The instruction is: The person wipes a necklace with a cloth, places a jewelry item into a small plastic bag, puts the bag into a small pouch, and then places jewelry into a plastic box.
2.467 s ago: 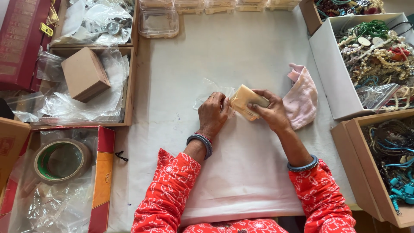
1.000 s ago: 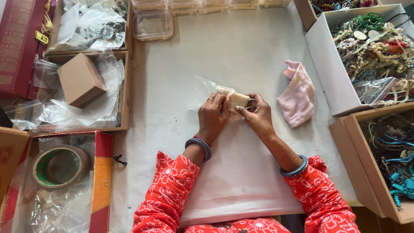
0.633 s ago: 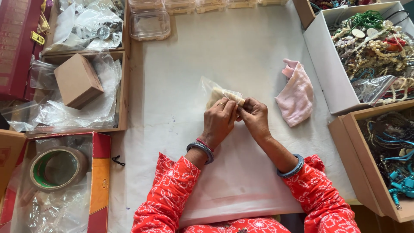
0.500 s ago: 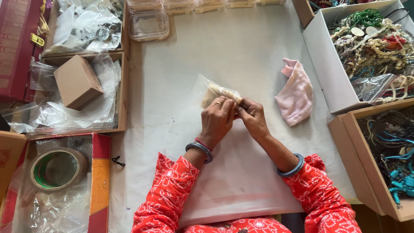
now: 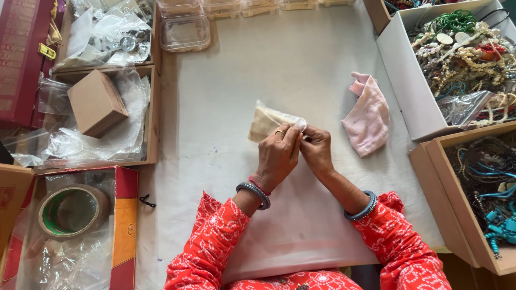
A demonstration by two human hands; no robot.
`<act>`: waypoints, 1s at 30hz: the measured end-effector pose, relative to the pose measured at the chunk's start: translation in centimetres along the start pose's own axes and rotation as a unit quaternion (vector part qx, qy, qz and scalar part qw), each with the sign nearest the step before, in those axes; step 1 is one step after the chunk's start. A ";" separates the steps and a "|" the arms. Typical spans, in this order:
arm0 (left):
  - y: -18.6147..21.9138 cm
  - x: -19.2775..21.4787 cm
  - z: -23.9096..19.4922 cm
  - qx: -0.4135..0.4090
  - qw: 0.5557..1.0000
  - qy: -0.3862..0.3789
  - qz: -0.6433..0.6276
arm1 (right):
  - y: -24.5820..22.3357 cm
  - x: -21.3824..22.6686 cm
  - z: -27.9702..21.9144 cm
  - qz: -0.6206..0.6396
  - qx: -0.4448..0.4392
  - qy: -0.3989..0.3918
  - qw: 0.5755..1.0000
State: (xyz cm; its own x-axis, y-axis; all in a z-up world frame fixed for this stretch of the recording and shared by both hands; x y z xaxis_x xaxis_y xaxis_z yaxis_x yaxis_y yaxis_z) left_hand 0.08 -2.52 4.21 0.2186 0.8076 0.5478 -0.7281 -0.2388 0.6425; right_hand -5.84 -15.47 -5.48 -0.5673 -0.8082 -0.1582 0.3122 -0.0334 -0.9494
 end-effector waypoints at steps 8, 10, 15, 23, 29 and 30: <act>-0.1 -1.2 -1.0 0.000 1.000 0.020 -0.018 | 0.1 0.2 0.4 0.011 0.123 -0.057 0.991; 0.4 -1.1 -1.0 -0.015 0.999 -0.017 -0.027 | 5.1 2.1 -0.2 0.052 -0.007 -0.082 0.995; -2.8 2.6 2.0 0.050 0.994 0.090 -0.020 | 1.5 1.4 1.2 0.079 -0.038 -0.013 0.996; -13.6 -1.2 0.9 0.413 0.741 -0.069 -0.524 | 0.3 1.0 1.8 0.149 -0.055 0.033 0.987; -12.3 -1.7 0.5 0.395 0.680 -0.175 -0.592 | 0.5 1.5 1.8 0.131 -0.067 0.016 0.989; -12.3 -1.6 0.6 0.391 0.684 -0.162 -0.594 | -0.6 1.1 2.1 0.100 -0.062 0.000 0.993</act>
State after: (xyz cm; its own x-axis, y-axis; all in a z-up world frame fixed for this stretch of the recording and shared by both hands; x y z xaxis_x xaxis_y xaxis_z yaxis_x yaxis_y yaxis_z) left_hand 9.10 -1.15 -4.27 0.5789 0.5508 -0.6012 0.6304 0.1655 0.7585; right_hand -5.04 -17.55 -4.54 -0.5031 -0.7920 -0.3458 0.3218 0.1997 -0.9255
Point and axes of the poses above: each hand's wrist, its own z-axis towards the middle knuckle, its own x-axis out of the back of the hand, y = z × x, the point moved 4 cm from there along z, towards the middle knuckle, and after that the axes turned 10 degrees about x, right-handed, at the moved point
